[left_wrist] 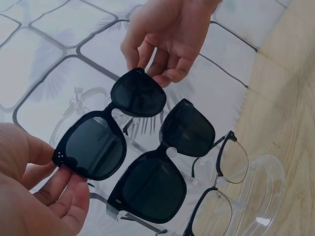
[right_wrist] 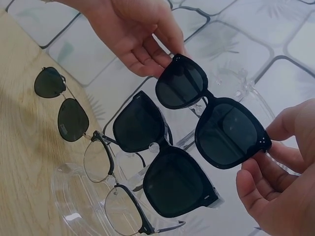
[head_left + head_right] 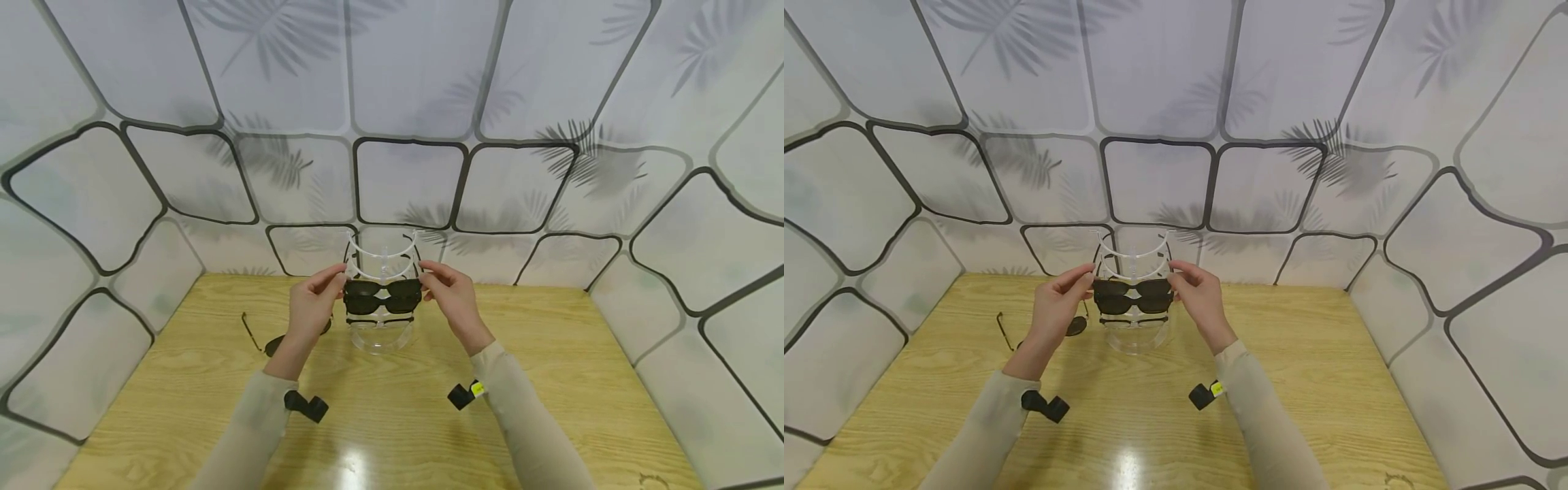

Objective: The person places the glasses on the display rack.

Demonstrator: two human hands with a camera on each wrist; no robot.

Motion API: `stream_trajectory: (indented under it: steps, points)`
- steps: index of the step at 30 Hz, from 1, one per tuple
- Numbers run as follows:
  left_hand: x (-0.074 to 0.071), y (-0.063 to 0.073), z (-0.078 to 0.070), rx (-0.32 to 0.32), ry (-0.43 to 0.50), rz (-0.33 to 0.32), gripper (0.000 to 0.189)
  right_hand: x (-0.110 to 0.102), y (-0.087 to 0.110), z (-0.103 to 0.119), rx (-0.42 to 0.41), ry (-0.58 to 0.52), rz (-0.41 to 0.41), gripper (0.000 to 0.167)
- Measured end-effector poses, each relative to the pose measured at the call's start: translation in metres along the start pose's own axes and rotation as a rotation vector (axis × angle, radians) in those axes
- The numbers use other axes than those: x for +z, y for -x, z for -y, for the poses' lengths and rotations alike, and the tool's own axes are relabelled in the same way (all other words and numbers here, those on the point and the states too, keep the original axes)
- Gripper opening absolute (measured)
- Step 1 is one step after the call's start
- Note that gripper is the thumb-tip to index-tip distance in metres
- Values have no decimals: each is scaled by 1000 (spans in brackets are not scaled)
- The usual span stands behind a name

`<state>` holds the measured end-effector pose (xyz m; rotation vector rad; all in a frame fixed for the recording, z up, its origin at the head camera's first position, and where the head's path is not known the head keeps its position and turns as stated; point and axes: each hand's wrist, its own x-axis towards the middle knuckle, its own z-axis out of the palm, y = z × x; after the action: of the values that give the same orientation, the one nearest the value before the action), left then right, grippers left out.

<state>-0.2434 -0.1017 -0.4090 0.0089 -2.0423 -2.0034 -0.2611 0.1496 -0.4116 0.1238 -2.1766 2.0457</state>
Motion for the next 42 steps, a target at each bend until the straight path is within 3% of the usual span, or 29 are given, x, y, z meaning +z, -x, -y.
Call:
stream_trajectory:
  steps: [5, 22, 42]
  points:
    - [0, -2, 2, 13, -36, -1, 25, 0, -2, -1, 10, -2, -2, 32]
    - [1, -4, 5, 61, -36, 12, 28, 1, -5, -3, -9, 25, 18, 33]
    - [1, -5, 10, 65, -62, 28, 29, 1, -7, -5, -12, 32, 26, 34]
